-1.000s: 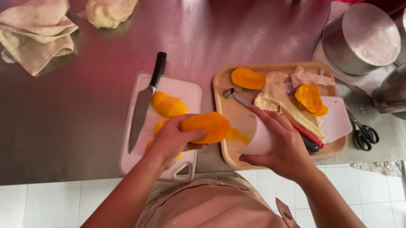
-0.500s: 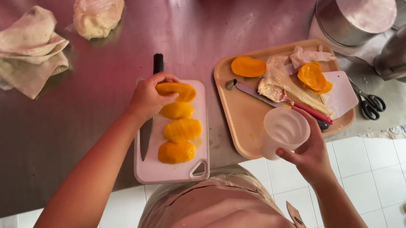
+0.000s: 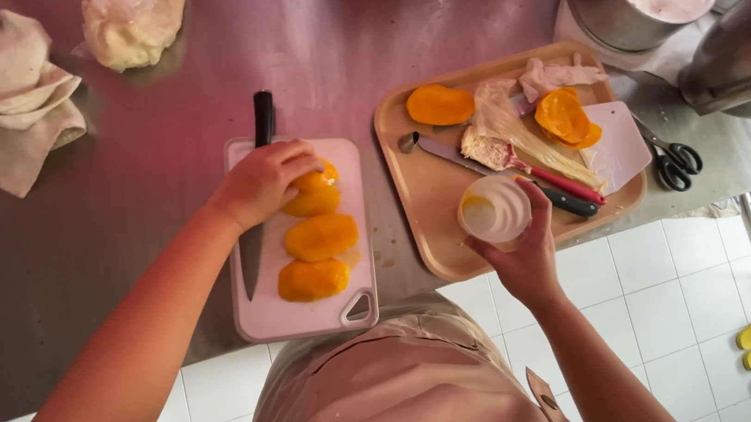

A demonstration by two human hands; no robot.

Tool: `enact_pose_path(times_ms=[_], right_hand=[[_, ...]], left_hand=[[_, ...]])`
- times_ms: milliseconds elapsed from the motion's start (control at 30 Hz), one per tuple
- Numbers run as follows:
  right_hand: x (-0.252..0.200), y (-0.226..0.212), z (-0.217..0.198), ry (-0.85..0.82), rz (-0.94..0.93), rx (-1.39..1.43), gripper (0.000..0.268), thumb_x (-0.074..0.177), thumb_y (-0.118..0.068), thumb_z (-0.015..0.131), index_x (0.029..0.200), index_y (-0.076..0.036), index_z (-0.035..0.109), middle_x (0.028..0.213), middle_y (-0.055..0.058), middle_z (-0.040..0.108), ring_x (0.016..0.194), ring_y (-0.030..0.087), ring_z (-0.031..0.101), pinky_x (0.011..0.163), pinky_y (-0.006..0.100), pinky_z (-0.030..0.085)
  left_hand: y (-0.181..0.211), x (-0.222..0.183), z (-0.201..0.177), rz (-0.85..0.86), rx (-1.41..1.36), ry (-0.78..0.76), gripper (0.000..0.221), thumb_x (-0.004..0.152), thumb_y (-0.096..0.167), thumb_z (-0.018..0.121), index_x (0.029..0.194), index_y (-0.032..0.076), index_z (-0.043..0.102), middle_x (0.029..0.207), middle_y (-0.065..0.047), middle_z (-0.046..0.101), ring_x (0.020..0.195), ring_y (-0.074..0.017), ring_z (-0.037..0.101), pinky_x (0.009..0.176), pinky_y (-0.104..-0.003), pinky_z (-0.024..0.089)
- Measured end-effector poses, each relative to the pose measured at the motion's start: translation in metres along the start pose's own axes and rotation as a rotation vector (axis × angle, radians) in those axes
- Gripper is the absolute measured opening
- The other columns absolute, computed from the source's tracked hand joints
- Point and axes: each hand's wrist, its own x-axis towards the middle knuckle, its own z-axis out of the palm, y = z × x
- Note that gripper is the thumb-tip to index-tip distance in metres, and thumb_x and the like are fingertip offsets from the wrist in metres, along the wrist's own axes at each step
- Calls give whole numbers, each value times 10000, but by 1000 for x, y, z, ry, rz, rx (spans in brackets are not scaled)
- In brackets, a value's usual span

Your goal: The person separates mango flesh from the skins by scraping each mango half against the rim of a plastic cup, letting the flesh drop into the cup, then uses a knife to slice the remaining flesh on a cutting board. The skins and trimmings are set on a tray beside the board.

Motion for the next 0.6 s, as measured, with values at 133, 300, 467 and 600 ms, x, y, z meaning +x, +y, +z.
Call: enact_pose_path(times_ms=[133,300,467,600], right_hand=[[6,10,7,-22,-20,-33,985,745,-58,902,1517,-83,292,1427,161,522,1326,270,568,1109,401,491],[11,39,16,-54,-85,252,1011,820,-59,862,1576,-102,191,1606,167,325,1471,285,455,1224,433,444],[1,-11,3,3,-182,-56,1122,788,-113,897,1614,-57,140,1628,189,253,1515,351,334,1259,498,328],[-19,-36,-10,229,-434,-387,923,898,-116,855,1595,-59,252,1631,176,250,1495,331,312,1278,459,312]], left_hand=[[33,-1,-20,-128,-15,21,558,664,14,760,1212,73,671,1247,-107,632,1129,-333,616,941,-427,516],[24,-11,-14,-547,114,239,428,828,114,762,1246,100,673,1201,-127,639,1093,-362,619,887,-469,532],[-25,23,5,-859,311,195,382,872,324,797,1096,46,663,1107,-194,661,1044,-404,640,831,-521,537],[-62,51,24,-966,355,142,418,784,317,831,1062,45,677,1037,-168,699,1006,-375,675,838,-489,553]])
